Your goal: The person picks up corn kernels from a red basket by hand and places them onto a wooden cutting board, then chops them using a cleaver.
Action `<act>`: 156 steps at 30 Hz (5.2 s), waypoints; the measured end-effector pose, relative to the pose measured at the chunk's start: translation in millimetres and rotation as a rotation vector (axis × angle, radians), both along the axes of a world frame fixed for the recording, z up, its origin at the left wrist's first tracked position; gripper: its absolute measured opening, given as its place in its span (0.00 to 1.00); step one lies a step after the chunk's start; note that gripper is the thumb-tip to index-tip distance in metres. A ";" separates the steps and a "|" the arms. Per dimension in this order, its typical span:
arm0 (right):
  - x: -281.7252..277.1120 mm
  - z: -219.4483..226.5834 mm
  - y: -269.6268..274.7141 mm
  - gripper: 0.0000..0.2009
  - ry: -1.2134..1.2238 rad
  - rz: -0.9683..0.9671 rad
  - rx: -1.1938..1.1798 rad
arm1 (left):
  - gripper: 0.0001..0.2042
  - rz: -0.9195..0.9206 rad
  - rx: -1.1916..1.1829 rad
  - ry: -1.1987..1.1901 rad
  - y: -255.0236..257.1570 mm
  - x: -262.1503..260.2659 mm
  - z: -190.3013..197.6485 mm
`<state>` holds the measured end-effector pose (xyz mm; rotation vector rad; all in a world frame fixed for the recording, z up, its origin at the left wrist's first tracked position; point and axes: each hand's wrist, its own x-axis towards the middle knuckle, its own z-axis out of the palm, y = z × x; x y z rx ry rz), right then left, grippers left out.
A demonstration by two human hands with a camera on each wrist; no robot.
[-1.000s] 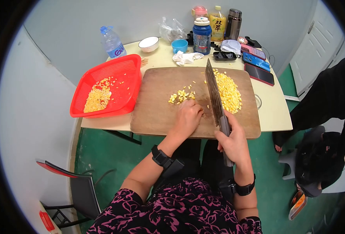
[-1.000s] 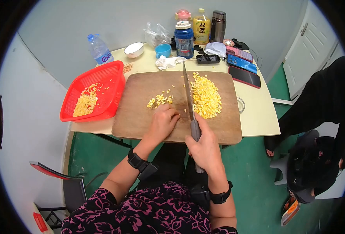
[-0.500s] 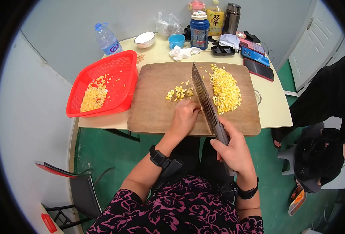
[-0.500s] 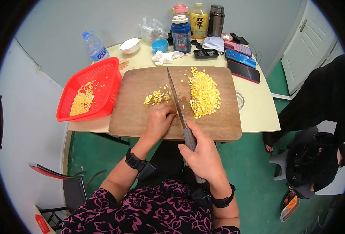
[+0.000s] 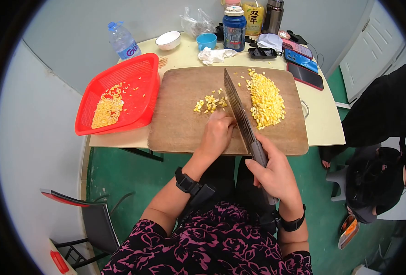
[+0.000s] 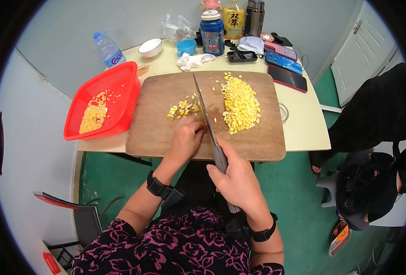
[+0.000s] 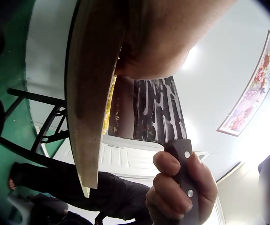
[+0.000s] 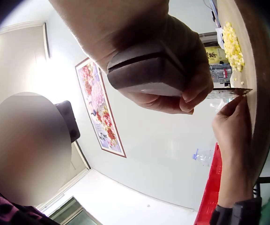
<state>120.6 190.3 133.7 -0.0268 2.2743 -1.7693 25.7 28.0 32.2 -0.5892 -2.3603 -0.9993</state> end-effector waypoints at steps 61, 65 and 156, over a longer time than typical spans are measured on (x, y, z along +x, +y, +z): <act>-13.2 -20.1 19.6 0.27 0.022 -0.151 -0.280 | 0.07 0.067 -0.025 -0.353 -39.3 -58.3 19.3; -12.7 -17.4 18.3 0.27 0.019 -0.150 -0.271 | 0.06 0.086 -0.376 -0.212 -36.4 -51.6 28.0; -4.8 -8.7 6.0 0.27 0.032 -0.127 -0.153 | 0.03 0.003 -0.167 0.033 10.6 -13.7 6.3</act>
